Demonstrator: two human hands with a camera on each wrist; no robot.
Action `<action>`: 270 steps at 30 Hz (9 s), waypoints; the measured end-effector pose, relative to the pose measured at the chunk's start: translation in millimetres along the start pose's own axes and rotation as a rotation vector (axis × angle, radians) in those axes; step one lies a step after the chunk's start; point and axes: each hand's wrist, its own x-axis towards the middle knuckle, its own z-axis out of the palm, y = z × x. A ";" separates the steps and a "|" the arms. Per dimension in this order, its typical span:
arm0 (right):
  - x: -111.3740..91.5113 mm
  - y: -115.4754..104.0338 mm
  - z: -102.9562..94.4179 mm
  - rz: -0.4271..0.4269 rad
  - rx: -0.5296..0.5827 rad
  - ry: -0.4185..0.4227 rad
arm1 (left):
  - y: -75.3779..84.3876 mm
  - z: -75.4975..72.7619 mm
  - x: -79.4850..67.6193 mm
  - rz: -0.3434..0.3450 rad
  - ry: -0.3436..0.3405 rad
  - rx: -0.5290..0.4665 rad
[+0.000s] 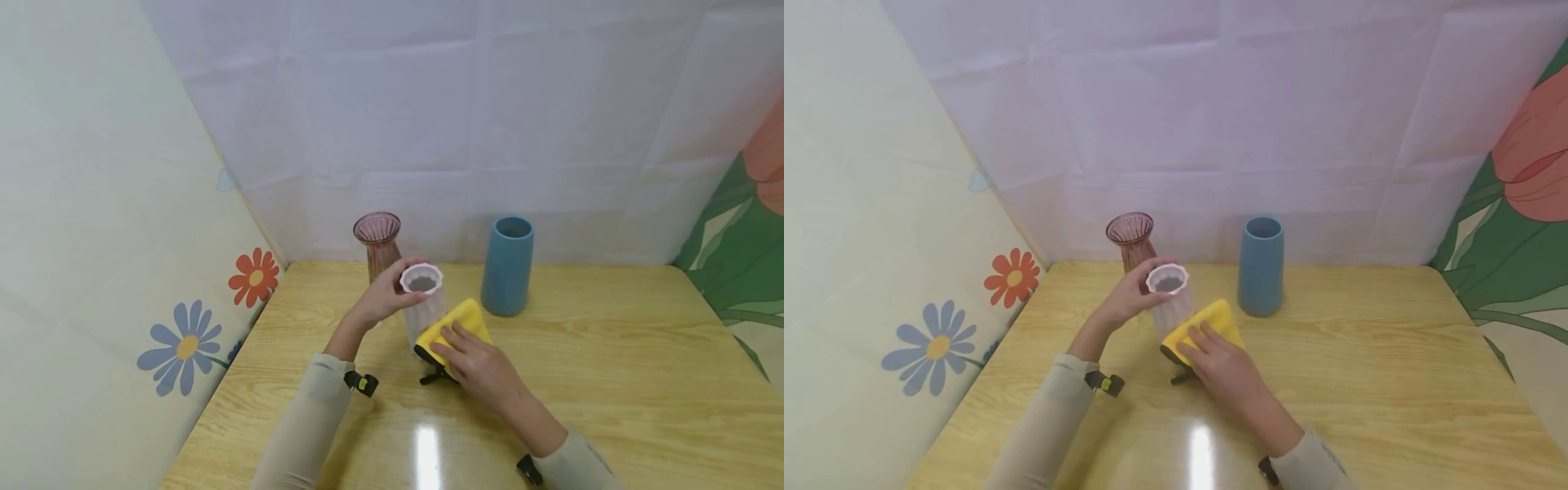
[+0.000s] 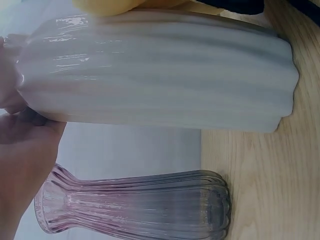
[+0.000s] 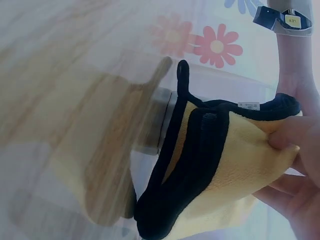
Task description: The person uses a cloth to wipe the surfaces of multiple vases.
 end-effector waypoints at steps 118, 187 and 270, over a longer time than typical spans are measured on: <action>11.8 2.2 -28.3 -0.022 0.015 0.083 | -2.3 -7.2 -7.5 0.076 -0.013 -0.105; 5.6 -3.4 0.3 -0.002 0.046 -0.079 | 11.7 -16.3 0.0 -0.069 -0.034 0.170; 5.0 2.2 8.3 0.016 0.072 0.063 | 3.4 0.4 -5.6 -0.019 0.061 0.010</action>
